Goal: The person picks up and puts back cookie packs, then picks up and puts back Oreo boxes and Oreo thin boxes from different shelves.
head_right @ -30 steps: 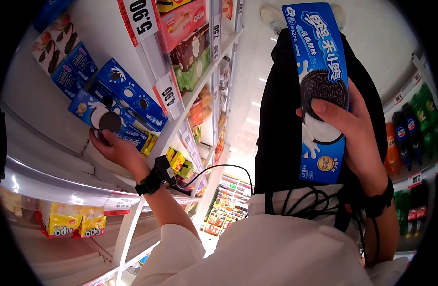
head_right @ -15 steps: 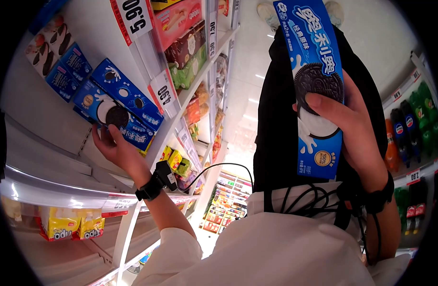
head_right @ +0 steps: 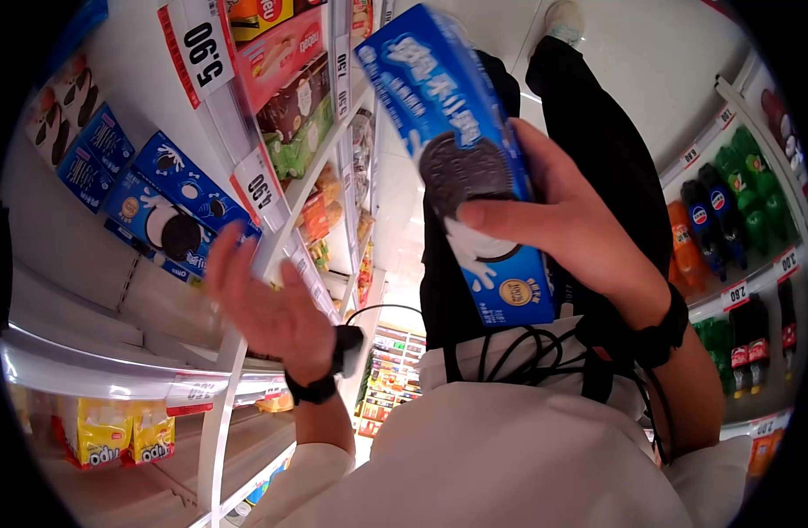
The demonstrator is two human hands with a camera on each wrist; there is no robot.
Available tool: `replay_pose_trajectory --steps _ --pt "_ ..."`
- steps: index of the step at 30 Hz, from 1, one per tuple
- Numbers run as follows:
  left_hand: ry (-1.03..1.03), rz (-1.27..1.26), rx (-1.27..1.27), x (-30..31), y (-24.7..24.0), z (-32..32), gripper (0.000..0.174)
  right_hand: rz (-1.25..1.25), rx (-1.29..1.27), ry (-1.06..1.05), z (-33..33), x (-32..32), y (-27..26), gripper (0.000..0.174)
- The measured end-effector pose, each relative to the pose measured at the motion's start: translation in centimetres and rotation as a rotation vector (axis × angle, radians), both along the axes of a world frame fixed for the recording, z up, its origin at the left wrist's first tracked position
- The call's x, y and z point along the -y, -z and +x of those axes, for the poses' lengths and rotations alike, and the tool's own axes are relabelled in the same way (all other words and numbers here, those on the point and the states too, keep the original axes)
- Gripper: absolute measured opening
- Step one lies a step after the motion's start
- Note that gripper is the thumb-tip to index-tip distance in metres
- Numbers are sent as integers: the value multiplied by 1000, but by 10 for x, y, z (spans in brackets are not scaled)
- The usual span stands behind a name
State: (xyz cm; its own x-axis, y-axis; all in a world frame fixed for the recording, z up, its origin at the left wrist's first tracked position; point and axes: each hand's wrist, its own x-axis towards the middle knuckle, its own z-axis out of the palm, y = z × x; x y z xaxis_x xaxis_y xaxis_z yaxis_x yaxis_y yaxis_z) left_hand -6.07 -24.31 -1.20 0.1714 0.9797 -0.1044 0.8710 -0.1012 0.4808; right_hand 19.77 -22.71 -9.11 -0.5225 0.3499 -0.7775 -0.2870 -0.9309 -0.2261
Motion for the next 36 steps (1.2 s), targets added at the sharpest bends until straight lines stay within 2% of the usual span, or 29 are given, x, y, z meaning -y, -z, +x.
replay_pose_trajectory --steps 1,3,5,6,7,10,11,13,14,16,17,19,20,21,23,25,27,30,33,36 --pt "-52 -124 135 2 7 15 39 -23 12 -50 1 -1 -2 82" --pt "-323 -413 457 6 22 33 50 -46 -40 -50 -1 -3 -5 85" --pt "-581 -648 695 4 25 47 61 3 -42 -53 -3 0 -7 82" --pt "-609 -696 747 7 27 49 66 56 -45 -54 -5 0 -8 80" --pt "-633 -647 807 9 29 51 59 58 -56 -53 -6 1 -9 80" --pt "-765 -245 502 8 26 33 39 198 -18 -129 -7 -1 -8 82" --pt "-906 -147 531 3 23 20 36 201 -27 -128 -7 -2 -7 82" --pt "-1335 -107 1318 0 11 -30 52 147 -9 -111 -7 -7 -5 82" --pt "-1328 -97 1321 -9 8 -37 52 121 5 -114 -8 -10 -7 81" --pt "-1626 -95 2212 -24 5 -44 81 127 11 -113 -7 -9 -5 81" --pt "-1618 -88 2213 -26 6 -47 81 122 23 -117 -8 -11 -5 81" --pt "-1378 33 2371 -29 11 -52 105 106 16 -117 -10 -14 -5 82" --pt "-1396 95 2441 -33 10 -52 114 90 17 -108 -9 -14 -6 82" --pt "-1396 95 2441 -38 8 -50 114 72 20 -98 -7 -12 -6 82" --pt "-1565 311 2590 -49 6 -50 121 111 11 -105 -6 -14 -4 81" --pt "-1512 266 2570 -50 7 -54 122 88 29 -91 -5 -13 -3 80" --pt "-1648 383 2568 -55 4 -64 116 92 28 -87 -5 -14 -1 80" --pt "-1707 367 2494 -50 8 -83 110 83 35 -85 -4 -15 0 80" --pt "-1694 283 2424 -43 15 -102 107 60 52 -73 -3 -14 0 80" --pt "-1680 282 2481 -50 14 -99 104 51 56 -71 -1 -15 2 81"
